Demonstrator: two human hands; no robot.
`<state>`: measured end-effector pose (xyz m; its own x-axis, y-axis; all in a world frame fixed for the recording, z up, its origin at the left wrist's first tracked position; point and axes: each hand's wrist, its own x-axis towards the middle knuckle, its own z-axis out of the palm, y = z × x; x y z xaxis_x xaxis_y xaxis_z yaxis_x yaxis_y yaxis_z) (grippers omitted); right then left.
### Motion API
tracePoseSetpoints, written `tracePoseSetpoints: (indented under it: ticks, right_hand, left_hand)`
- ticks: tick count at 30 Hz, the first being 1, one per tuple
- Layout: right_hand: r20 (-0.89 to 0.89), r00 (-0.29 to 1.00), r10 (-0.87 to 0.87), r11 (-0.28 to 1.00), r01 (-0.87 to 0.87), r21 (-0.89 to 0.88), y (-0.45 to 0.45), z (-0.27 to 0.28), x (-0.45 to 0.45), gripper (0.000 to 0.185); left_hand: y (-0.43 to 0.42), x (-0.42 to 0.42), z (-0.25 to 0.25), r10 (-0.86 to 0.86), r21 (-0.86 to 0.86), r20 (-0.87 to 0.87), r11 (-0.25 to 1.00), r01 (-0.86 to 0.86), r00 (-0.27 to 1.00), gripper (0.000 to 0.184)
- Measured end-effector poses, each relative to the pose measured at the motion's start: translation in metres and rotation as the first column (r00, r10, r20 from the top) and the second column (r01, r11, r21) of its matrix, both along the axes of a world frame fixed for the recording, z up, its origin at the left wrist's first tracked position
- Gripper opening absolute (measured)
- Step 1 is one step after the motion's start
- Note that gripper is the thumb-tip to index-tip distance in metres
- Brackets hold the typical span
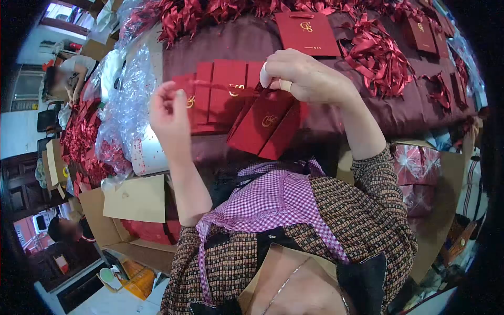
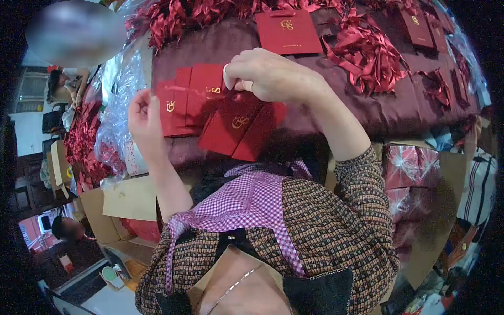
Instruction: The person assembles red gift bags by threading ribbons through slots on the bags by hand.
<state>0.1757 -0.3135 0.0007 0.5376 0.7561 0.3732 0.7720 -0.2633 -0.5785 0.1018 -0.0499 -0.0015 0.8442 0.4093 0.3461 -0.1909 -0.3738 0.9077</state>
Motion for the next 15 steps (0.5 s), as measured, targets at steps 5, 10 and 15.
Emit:
tracePoseSetpoints:
  ticks: [5,10,15]
  right_hand:
    - [-0.142,0.989,-0.03,0.999,0.033,0.018,0.008,-0.007,0.009,0.01]
    - [-0.395,0.919,-0.013,0.966,0.113,0.232,0.007,-0.025,0.01,0.021]
    - [-0.328,0.905,-0.27,0.955,0.296,0.03,-0.048,-0.036,0.009,0.028]
  left_hand:
    - [-0.03,-0.025,0.001,-0.428,0.302,-0.29,0.808,0.506,0.856,0.016]
    - [-0.035,-0.022,-0.02,-0.402,0.378,-0.293,0.785,0.491,0.868,0.014]
    - [-0.028,-0.02,-0.019,-0.345,0.341,-0.325,0.826,0.449,0.881,0.013]
